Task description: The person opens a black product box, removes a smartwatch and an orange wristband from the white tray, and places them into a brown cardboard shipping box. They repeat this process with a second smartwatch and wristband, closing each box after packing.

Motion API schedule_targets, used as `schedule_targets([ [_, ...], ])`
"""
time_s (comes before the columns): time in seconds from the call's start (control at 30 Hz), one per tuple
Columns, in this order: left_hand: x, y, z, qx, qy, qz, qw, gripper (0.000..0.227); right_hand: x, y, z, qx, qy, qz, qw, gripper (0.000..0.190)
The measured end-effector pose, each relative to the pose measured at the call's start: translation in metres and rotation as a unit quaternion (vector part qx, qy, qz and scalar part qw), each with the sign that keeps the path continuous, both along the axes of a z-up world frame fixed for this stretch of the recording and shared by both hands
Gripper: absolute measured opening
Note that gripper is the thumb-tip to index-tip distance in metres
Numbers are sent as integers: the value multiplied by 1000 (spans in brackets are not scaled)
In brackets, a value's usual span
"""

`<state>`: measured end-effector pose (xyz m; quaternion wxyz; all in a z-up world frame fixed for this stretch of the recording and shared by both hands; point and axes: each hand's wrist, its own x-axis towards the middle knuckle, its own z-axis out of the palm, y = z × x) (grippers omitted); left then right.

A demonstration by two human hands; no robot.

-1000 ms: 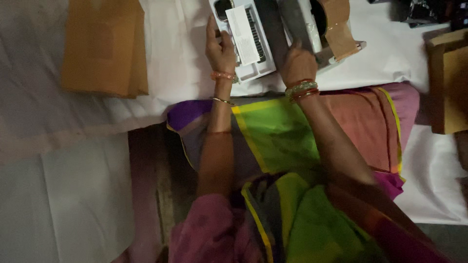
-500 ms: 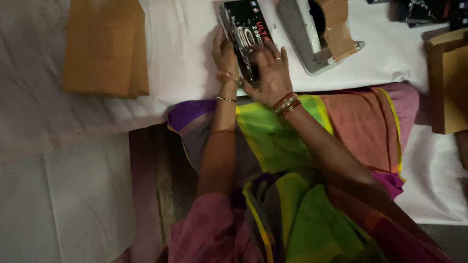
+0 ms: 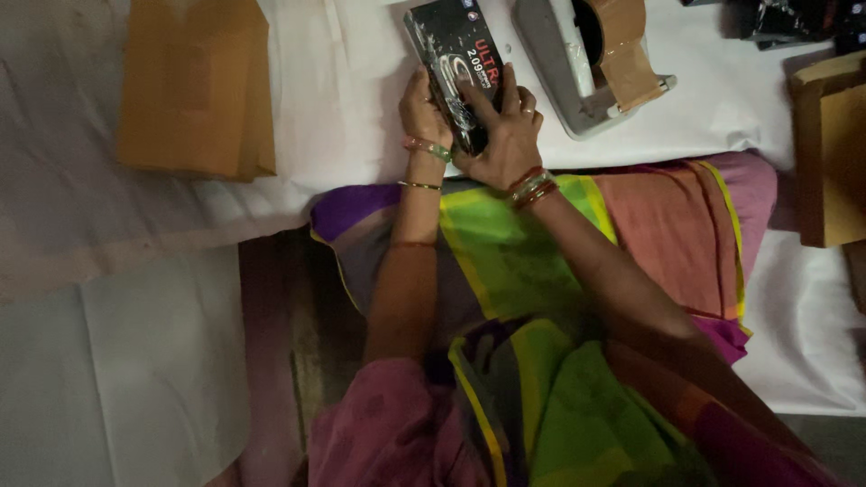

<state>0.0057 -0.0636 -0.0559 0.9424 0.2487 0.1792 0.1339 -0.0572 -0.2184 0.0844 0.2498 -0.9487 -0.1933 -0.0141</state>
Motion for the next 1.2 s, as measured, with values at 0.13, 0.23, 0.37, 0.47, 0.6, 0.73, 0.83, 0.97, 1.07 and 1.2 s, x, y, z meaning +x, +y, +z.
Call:
schedule_targets([
  [0.13, -2, -2, 17, 101, 104, 23, 989, 29, -13, 0, 0, -46, -40, 31, 998, 107],
  [0.23, -3, -5, 30, 127, 67, -19, 989, 30, -13, -4, 6, -53, -37, 59, 996, 104],
  [0.37, -5, -6, 42, 96, 17, -47, 994, 31, 0, -24, 19, -24, 8, 116, 993, 99],
  [0.47, -13, -11, 51, 72, -5, -45, 996, 30, 5, -47, 33, 124, 26, 139, 982, 80],
  [0.6, -31, -31, 69, 97, 34, -14, 995, 26, 2, -71, 57, 171, 15, 122, 978, 59],
  [0.73, -42, -64, 103, 84, 22, 11, 996, 25, 20, -115, 77, 199, 91, 83, 972, 47],
  [0.83, -45, -90, 137, 55, 1, 3, 998, 30, 55, -184, 69, 320, 83, -60, 942, 35],
  [0.97, -48, -132, 181, 44, -23, -12, 999, 38, 128, -345, 32, 106, -274, -250, 923, 28],
  [1.07, -46, -167, 198, 52, -25, -24, 998, 39, 154, -475, 2, -201, -346, -418, 815, 28],
  [1.2, -37, -209, 199, 38, -27, -35, 998, 35, 162, -576, -31, -356, -319, -502, 721, 29],
])
